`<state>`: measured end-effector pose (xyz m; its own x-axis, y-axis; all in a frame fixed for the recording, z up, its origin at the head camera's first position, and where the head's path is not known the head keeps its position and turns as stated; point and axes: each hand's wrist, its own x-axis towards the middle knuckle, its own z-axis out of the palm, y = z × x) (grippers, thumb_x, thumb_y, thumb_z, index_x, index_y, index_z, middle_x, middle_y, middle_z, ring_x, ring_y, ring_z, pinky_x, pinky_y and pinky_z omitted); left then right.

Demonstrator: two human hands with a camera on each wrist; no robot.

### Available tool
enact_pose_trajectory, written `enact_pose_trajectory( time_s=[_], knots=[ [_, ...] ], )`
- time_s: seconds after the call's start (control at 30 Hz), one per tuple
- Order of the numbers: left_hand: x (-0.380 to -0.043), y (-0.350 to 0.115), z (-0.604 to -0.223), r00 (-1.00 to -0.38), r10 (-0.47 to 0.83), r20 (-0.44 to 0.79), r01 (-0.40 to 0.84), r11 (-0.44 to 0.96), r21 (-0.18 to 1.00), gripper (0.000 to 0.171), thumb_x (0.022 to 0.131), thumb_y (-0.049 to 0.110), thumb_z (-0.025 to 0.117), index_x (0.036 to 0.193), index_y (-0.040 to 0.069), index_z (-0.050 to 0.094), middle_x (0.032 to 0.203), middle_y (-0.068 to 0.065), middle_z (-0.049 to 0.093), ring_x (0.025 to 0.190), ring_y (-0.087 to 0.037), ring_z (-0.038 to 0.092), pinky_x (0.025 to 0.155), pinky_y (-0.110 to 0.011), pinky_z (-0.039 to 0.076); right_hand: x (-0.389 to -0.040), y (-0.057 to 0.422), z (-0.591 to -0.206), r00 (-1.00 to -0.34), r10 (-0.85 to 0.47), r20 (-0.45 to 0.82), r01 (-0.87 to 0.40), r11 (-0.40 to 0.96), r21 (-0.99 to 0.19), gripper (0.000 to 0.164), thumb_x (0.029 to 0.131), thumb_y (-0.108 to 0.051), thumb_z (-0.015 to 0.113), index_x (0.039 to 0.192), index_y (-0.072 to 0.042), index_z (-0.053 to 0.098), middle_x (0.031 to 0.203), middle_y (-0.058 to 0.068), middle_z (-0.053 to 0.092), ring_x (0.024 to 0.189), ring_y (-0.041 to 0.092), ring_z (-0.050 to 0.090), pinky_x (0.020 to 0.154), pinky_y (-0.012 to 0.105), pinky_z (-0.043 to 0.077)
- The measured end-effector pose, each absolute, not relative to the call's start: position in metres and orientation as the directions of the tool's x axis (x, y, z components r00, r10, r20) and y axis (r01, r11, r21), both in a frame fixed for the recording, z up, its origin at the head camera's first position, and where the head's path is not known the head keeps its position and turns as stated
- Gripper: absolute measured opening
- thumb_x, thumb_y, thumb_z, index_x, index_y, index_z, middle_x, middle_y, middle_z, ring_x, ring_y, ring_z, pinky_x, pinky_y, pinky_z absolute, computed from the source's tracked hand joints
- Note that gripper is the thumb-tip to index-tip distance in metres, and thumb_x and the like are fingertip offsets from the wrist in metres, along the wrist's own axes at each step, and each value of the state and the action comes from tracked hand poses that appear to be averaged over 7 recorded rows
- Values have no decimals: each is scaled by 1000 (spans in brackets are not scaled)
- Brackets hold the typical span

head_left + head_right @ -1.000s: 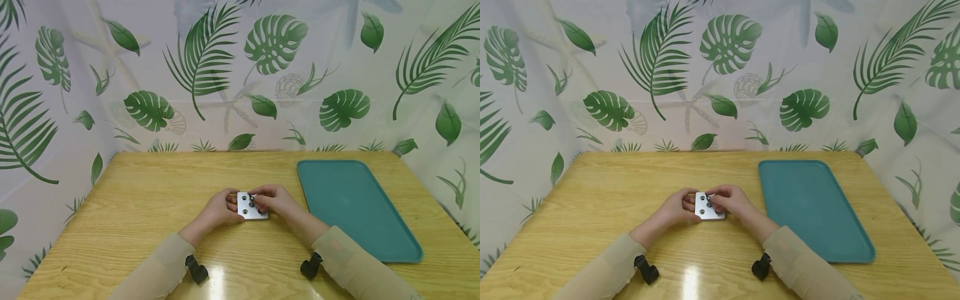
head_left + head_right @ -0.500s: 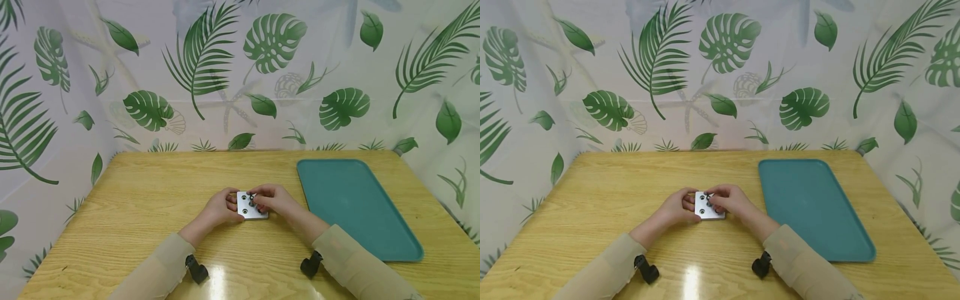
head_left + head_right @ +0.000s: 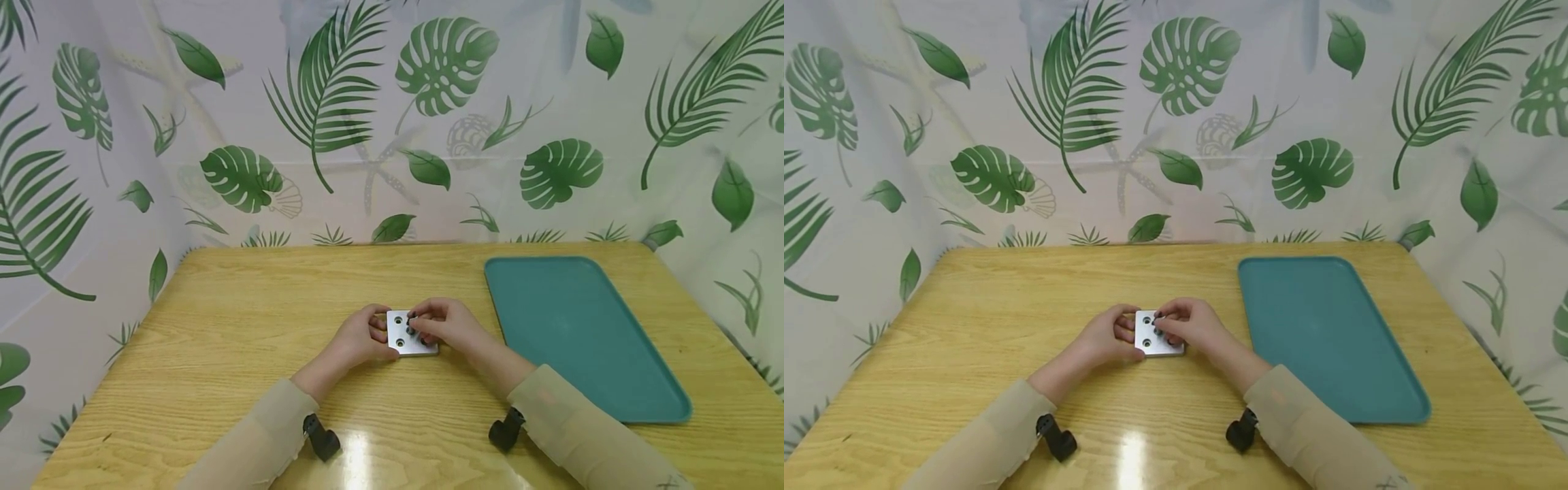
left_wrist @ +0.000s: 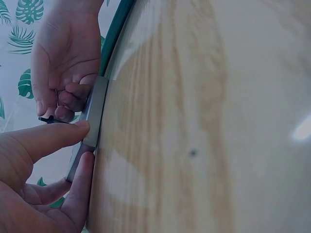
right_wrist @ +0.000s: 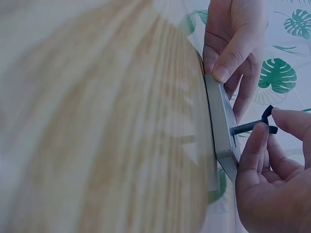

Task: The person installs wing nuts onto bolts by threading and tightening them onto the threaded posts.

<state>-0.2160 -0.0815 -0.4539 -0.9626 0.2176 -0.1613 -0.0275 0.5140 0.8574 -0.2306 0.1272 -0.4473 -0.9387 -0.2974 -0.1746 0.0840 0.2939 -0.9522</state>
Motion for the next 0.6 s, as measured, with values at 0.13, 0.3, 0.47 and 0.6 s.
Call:
enact_pose_trajectory(
  time_s=[0.13,0.3,0.47,0.6],
  knots=[
    [-216,-81,-454,-962,217,-165,-33,509,860,80,76,-2,93,147,2,56,117,-12,67,97,-19,69,86,-30,58,-229,128,-447,-940,-305,-152,64,280,-958,27,101,-7,68,121,10,69,88,-1,72,74,5,62,68,20,55],
    [-216,-81,-453,-962,214,-171,-40,507,861,80,76,-2,93,147,3,56,117,-11,67,96,-18,68,85,-30,57,-228,129,-446,-938,-317,-137,59,243,-968,27,102,-4,62,122,14,66,86,-1,70,74,5,63,68,20,57],
    [-215,-81,-452,-961,216,-173,-41,506,861,81,76,-2,92,148,3,56,117,-12,67,97,-18,68,85,-29,57,-227,129,-447,-941,-302,-150,82,228,-970,27,103,-3,61,123,14,67,85,-1,69,73,5,63,68,19,57],
    [-215,-81,-451,-960,218,-174,-40,510,859,80,76,-2,92,148,3,56,117,-12,66,97,-19,68,85,-29,57,-227,130,-446,-938,-314,-144,77,217,-973,26,103,-3,60,122,15,66,86,0,70,73,6,63,67,19,58]
  ],
)
